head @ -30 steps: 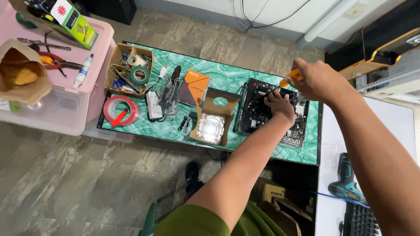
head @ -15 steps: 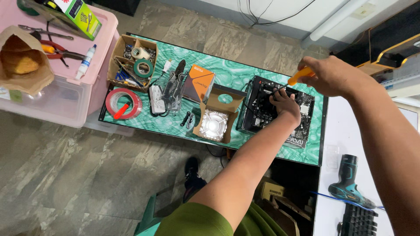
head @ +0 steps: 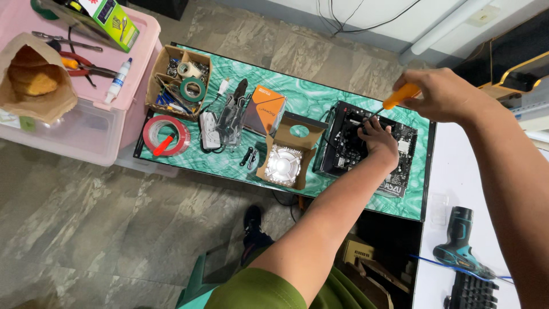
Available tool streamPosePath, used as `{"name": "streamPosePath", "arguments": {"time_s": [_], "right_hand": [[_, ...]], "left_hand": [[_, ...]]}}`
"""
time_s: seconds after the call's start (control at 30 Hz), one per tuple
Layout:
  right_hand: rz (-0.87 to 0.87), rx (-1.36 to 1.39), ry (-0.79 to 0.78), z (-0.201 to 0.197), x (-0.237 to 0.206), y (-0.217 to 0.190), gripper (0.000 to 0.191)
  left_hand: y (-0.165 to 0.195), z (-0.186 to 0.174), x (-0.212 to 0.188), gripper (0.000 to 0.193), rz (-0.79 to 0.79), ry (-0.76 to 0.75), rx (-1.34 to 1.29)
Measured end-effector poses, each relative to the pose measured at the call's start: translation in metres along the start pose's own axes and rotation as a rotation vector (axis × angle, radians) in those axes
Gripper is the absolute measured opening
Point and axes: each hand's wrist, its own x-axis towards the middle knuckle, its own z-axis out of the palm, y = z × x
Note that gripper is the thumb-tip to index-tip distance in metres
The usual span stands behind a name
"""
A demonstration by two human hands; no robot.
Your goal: The person unboxes a CPU cooler at a workbench, peels packaging from the cooler, positions it on the motherboard, and uses a screwdriver to drive screws securing the cooler and fan to the board. They then handle the empty packaging and place the cooler box aside on the bench.
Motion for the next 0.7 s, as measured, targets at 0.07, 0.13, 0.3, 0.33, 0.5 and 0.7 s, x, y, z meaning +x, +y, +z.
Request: {"name": "streamPosePath", "arguments": {"time_s": [0.07,0.13,0.3,0.33,0.5,0.7], "right_hand": [[0.131,0.003,-0.035,0.007,0.002,-0.001,0.04],[0.21,-0.003,-0.05,0.007,0.002,0.001,0.042],[-0.076,-0.047,0.074,0.007,0.0,0.002,0.042],[0.052,-0.111,0.014,0.005,-0.001,0.002,0.04],[0.497,-0.363,-0.118,0.011,0.003,-0.011,0.053],[0.159,-0.138,-0.166,-0.003,-0.004,-0.015,0.056]], "left_hand": [[-0.001,-0.001,-0.001,0.062,-0.001,-0.004,0.001],[-0.001,-0.002,-0.001,0.063,0.012,-0.008,0.012],[-0.001,-0.004,0.0,0.06,0.002,0.02,-0.003],[-0.001,-0.004,0.0,0.058,0.003,0.023,-0.009],[-0.003,0.001,-0.004,0.06,0.013,0.048,-0.037],[-0.007,-0.002,-0.003,0.066,0.05,0.016,-0.042]]}}
